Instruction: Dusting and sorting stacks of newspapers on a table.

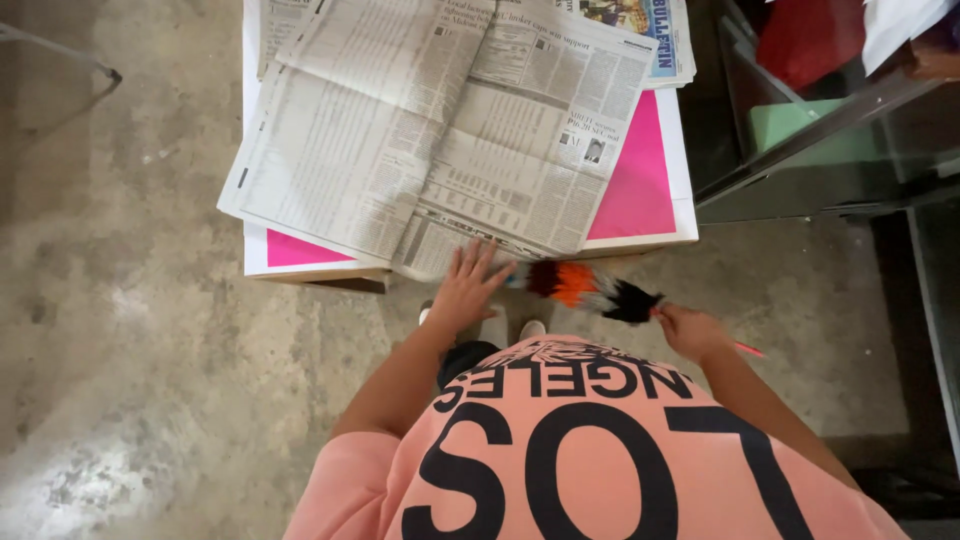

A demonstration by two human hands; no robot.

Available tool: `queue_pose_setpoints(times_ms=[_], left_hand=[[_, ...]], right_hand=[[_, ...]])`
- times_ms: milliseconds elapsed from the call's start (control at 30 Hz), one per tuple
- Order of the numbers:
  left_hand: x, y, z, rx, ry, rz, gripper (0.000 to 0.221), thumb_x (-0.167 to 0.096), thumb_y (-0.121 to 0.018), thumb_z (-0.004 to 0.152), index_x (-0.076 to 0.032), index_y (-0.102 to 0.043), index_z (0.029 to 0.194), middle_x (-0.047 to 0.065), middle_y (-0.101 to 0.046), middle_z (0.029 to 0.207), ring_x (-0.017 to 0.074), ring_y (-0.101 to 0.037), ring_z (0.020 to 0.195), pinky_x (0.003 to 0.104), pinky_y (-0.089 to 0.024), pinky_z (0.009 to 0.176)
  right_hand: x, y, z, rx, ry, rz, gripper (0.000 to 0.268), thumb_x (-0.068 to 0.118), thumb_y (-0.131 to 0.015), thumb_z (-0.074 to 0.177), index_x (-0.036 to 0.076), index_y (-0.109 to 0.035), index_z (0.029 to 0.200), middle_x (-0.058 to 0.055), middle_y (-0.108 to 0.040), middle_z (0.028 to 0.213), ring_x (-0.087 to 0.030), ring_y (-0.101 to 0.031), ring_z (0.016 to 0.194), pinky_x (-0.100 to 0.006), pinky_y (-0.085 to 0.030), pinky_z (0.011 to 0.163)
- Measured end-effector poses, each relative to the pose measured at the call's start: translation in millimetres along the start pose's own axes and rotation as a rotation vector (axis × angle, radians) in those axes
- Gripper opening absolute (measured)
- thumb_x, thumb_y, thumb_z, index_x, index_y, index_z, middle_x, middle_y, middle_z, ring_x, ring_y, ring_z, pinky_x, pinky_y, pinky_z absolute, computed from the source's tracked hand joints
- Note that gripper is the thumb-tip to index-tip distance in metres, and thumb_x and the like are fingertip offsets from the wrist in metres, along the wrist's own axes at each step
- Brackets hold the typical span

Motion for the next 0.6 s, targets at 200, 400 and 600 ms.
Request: queue_pose_setpoints(times_ms=[200,400,600], left_hand=[[-6,-7,3,-0.269,-0.059,0.157,0.076,-0.023,-0.067,0.091,-0.043,-0.035,0.157,0.016,-0.032,0.166,0.0457,-0.038,0.147,0.067,-0.033,0.115],[-11,31,32,-0.305,-0.200,-0.182,0.030,-0.019,-0.058,0.099,-0.023,-0.064,0.128,0.010,-0.059,0.139,0.0316,-0.066,0.120,0.042,-0.054,0.100],[-3,61,60,-0.454,0.556,-0.690,0.023,-0.019,-0.060,0.105,-0.010,-0.069,0.124,0.014,-0.074,0.107,0.0318,-0.072,0.104,0.044,-0.058,0.088]], right_hand=[[-32,-18,-5,0.204,-0.200,-0.126,0.052,0.059,-0.040,0.094,0.026,-0.071,0.120,-0.015,-0.079,0.114,-0.039,-0.073,0.112,-0.050,-0.058,0.097],[-61,-42,-5,0.136,-0.245,0.251,0.055,0.073,-0.055,0.083,0.033,-0.075,0.115,-0.012,-0.079,0.115,-0.036,-0.070,0.116,-0.046,-0.056,0.102],[-81,-54,-26,-0.124,-0.381,0.669,0.049,0.059,-0.087,0.066,0.012,-0.076,0.075,-0.022,-0.070,0.070,-0.042,-0.071,0.084,-0.050,-0.051,0.083]])
Point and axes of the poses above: each hand's wrist, its own z-axis towards the middle knuckle, its own y-axis out of the back of the hand, x = y × z, the point moved 1 cm from there along z, towards the middle knuckle
